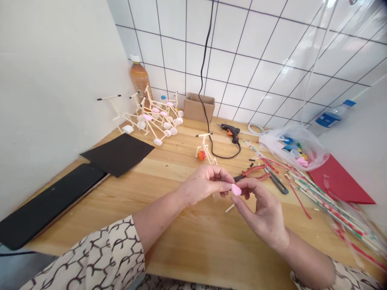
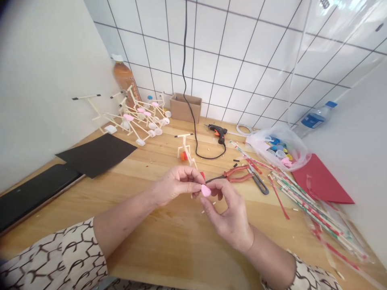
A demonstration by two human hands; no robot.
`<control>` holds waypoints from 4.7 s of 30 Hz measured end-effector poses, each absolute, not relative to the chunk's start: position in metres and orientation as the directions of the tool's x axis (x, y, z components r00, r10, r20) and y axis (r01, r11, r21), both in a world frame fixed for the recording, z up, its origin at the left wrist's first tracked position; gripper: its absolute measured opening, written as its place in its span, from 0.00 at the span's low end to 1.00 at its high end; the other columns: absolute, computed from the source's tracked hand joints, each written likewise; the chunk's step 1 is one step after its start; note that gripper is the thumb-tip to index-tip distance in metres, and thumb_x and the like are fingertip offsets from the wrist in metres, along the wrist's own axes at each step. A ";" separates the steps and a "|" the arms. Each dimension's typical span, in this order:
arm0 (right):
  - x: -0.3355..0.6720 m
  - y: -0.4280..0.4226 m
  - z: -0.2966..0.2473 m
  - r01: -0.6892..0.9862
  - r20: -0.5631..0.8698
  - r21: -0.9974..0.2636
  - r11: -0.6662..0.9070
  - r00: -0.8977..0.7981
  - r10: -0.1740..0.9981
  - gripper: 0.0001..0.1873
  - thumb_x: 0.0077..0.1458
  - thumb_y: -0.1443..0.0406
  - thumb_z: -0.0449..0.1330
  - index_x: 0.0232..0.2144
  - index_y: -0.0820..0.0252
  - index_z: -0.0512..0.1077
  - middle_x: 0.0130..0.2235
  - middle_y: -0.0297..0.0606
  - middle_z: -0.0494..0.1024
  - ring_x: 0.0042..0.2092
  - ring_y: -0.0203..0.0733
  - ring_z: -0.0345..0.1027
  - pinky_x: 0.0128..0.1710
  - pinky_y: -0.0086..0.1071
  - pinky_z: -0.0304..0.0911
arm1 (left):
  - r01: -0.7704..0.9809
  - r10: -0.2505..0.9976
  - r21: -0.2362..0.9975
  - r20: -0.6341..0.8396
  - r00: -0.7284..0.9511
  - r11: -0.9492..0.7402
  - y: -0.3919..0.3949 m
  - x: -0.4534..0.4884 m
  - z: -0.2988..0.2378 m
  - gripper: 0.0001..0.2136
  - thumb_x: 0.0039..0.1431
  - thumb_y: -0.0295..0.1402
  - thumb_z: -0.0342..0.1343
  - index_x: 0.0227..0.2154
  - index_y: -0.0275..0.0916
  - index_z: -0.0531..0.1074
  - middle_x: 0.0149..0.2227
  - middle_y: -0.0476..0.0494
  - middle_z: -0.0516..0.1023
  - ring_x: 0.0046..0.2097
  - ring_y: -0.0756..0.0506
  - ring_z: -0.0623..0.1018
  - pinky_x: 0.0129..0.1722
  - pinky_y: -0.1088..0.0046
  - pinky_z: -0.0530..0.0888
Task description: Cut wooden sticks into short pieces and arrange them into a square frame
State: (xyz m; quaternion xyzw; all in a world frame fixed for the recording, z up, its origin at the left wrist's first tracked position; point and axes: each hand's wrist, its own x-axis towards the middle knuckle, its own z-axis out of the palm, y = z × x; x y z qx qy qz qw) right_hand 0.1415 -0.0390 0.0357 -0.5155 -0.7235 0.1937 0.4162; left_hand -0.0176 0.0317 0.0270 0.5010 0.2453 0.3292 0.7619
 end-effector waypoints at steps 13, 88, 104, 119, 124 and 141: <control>0.136 -0.020 0.033 0.634 0.482 -0.599 0.488 -0.201 0.853 0.14 0.48 0.76 0.57 0.37 0.56 0.66 0.32 0.37 0.72 0.33 0.41 0.64 0.32 0.34 0.60 | -0.247 0.770 0.902 -0.131 0.625 0.354 0.035 -0.022 0.019 0.14 0.42 0.36 0.65 0.27 0.32 0.70 0.26 0.47 0.73 0.27 0.53 0.70 0.29 0.75 0.66; 0.117 0.043 0.019 0.727 0.593 -0.512 0.458 -0.087 0.801 0.03 0.52 0.66 0.60 0.32 0.58 0.71 0.28 0.34 0.73 0.28 0.37 0.64 0.29 0.33 0.63 | 0.122 0.950 0.956 0.238 0.203 -0.266 0.076 -0.022 -0.017 0.04 0.46 0.22 0.59 0.24 0.35 0.77 0.26 0.46 0.76 0.28 0.51 0.73 0.30 0.75 0.70; 0.121 0.047 0.012 0.758 0.678 -0.354 0.547 -0.194 0.709 0.07 0.50 0.69 0.61 0.34 0.57 0.73 0.31 0.38 0.76 0.32 0.40 0.70 0.32 0.35 0.66 | 0.112 0.939 0.946 0.276 0.206 -0.303 0.076 -0.022 -0.016 0.07 0.46 0.20 0.57 0.24 0.36 0.76 0.25 0.48 0.75 0.29 0.51 0.73 0.31 0.76 0.70; 0.126 0.046 0.010 0.780 0.712 -0.242 0.577 -0.261 0.652 0.10 0.50 0.70 0.61 0.35 0.55 0.75 0.32 0.39 0.75 0.32 0.41 0.69 0.33 0.35 0.66 | 0.134 0.932 0.939 0.281 0.229 -0.316 0.077 -0.022 -0.018 0.07 0.47 0.19 0.56 0.23 0.36 0.76 0.25 0.48 0.74 0.29 0.50 0.72 0.31 0.76 0.69; 0.126 0.046 0.010 0.796 0.717 -0.164 0.582 -0.309 0.625 0.08 0.49 0.70 0.61 0.34 0.56 0.75 0.31 0.39 0.74 0.32 0.40 0.67 0.32 0.34 0.63 | 0.116 0.930 0.940 0.290 0.226 -0.321 0.077 -0.022 -0.018 0.07 0.47 0.19 0.57 0.22 0.36 0.76 0.25 0.48 0.74 0.29 0.50 0.72 0.32 0.75 0.69; 0.123 0.048 0.012 0.825 0.739 -0.007 0.565 -0.376 0.558 0.03 0.49 0.70 0.61 0.29 0.59 0.73 0.29 0.38 0.73 0.30 0.39 0.65 0.31 0.33 0.59 | -0.006 0.925 0.947 0.313 0.217 -0.320 0.078 -0.020 -0.020 0.08 0.46 0.17 0.56 0.19 0.35 0.73 0.25 0.48 0.75 0.30 0.50 0.73 0.33 0.75 0.70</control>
